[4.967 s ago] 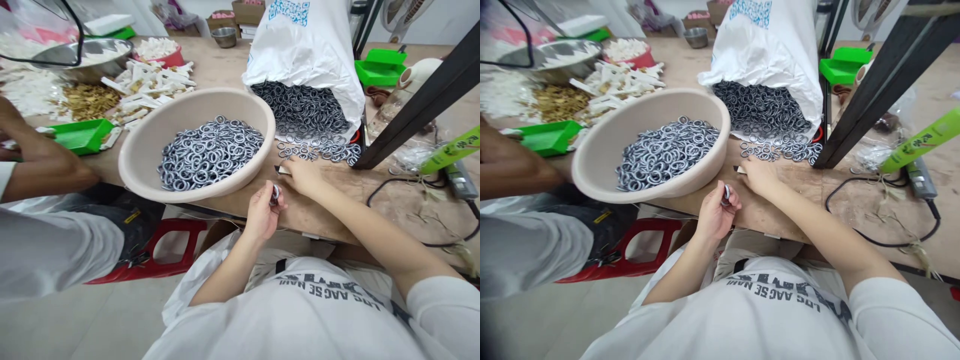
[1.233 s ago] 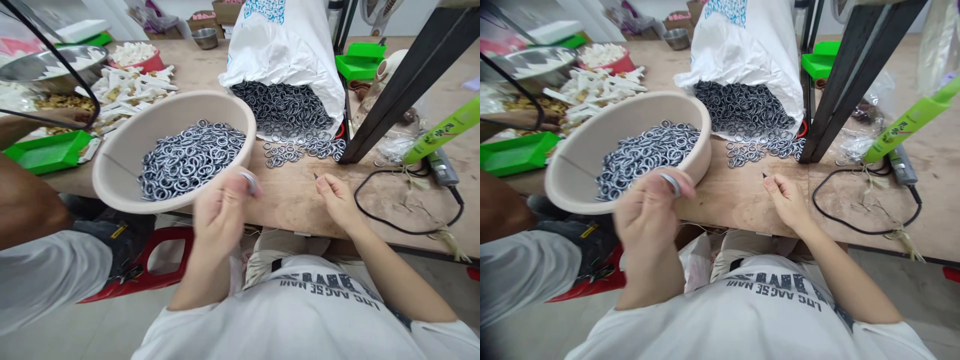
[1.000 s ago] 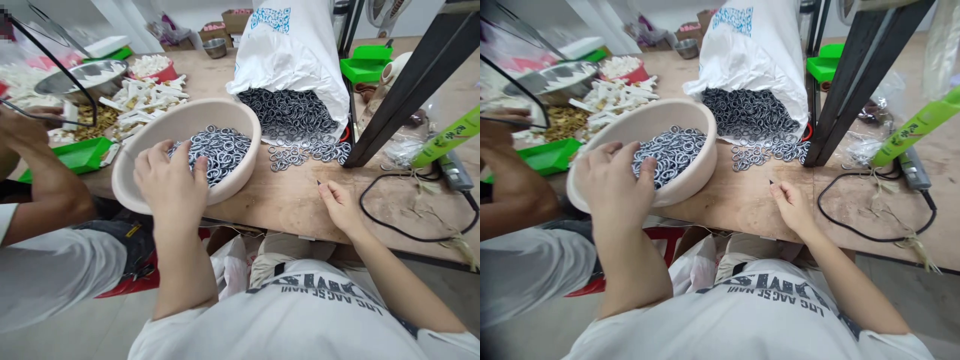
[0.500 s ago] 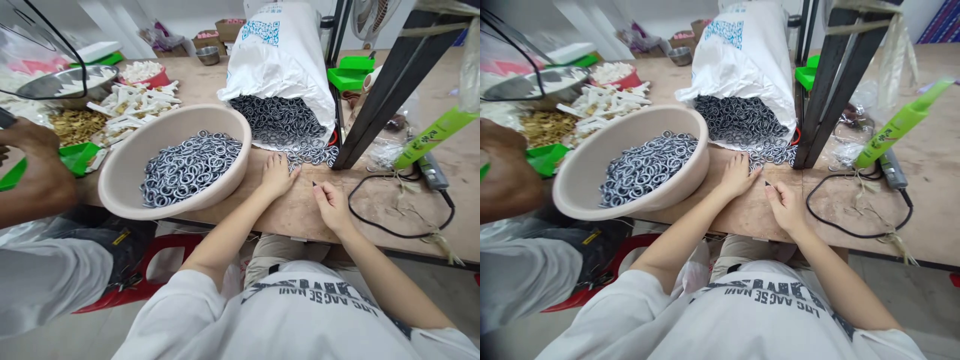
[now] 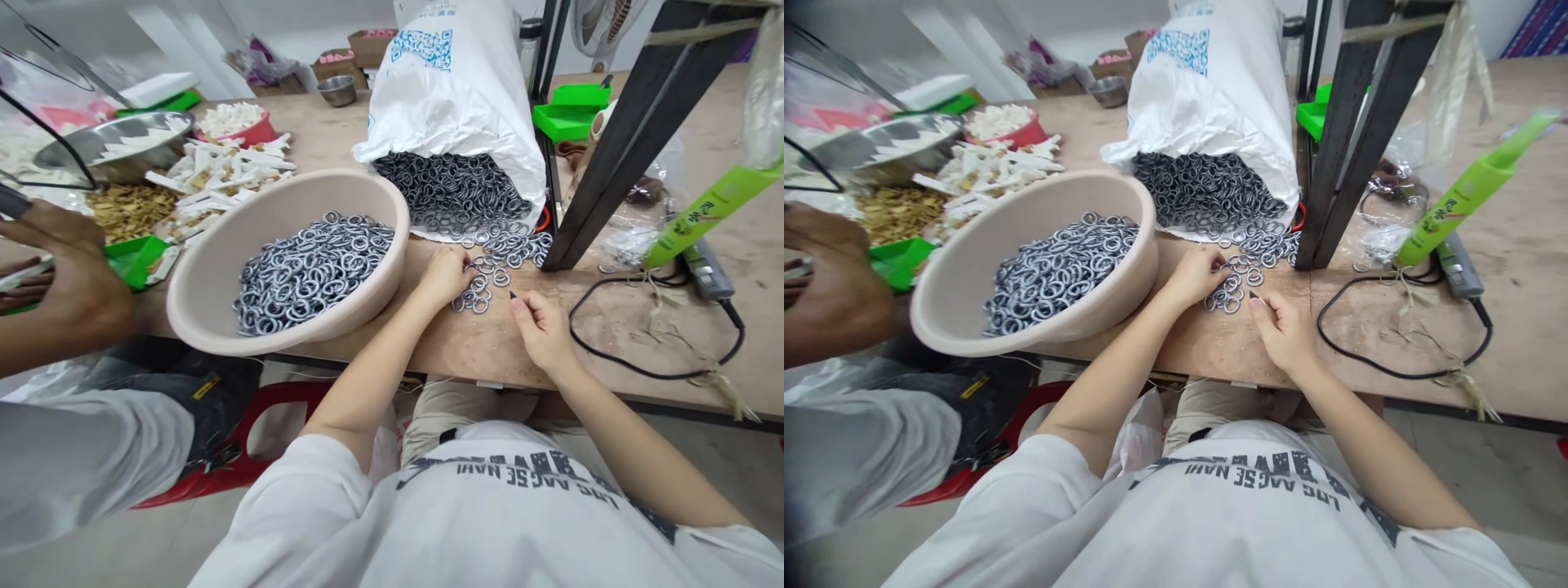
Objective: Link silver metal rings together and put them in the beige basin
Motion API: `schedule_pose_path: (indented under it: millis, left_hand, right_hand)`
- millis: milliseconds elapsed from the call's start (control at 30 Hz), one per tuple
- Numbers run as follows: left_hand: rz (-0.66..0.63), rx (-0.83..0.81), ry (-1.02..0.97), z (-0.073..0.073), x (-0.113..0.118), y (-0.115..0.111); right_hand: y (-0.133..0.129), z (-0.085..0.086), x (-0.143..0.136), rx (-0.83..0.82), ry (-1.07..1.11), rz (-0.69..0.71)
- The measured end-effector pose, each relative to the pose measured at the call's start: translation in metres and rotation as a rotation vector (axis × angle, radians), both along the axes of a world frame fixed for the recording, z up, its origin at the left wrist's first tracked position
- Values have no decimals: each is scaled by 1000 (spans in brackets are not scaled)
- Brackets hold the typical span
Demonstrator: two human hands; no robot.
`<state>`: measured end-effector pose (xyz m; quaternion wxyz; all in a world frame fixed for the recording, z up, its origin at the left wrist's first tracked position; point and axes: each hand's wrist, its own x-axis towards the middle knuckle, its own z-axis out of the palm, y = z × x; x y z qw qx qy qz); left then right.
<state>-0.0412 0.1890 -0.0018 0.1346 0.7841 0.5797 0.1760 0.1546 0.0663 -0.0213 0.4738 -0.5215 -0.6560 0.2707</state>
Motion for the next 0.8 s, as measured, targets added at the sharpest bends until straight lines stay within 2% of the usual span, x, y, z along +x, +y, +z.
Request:
schedule_pose_path:
  millis: [100, 167, 233, 300, 400, 500, 600, 733, 800]
  left_hand:
    - [14, 10, -59, 6, 1, -4]
    - [25, 26, -161, 14, -1, -16]
    - [-11, 31, -337, 23, -4, -36]
    - [-105, -34, -569, 30, -3, -62]
    - [-180, -122, -866, 34, 5, -97]
    - [-90, -106, -1129, 27, 18, -119]
    - [16, -262, -1352, 12, 32, -130]
    - [75, -438, -1562, -3, 42, -137]
    - [72, -484, -1589, -5, 40, -139]
  right_hand:
    - [1, -1, 1, -7, 0, -10]
    - [4, -1, 2, -31, 36, -18]
    - [6, 2, 2, -59, 131, 1]
    - [8, 6, -1, -86, 236, 59]
    - [6, 13, -7, -88, 261, 117]
    - [-2, 13, -16, -60, 312, 51]
    - [-11, 9, -24, -8, 417, -8]
    - [-18, 7, -27, 99, 350, 35]
    - [-18, 13, -23, 114, 306, 71]
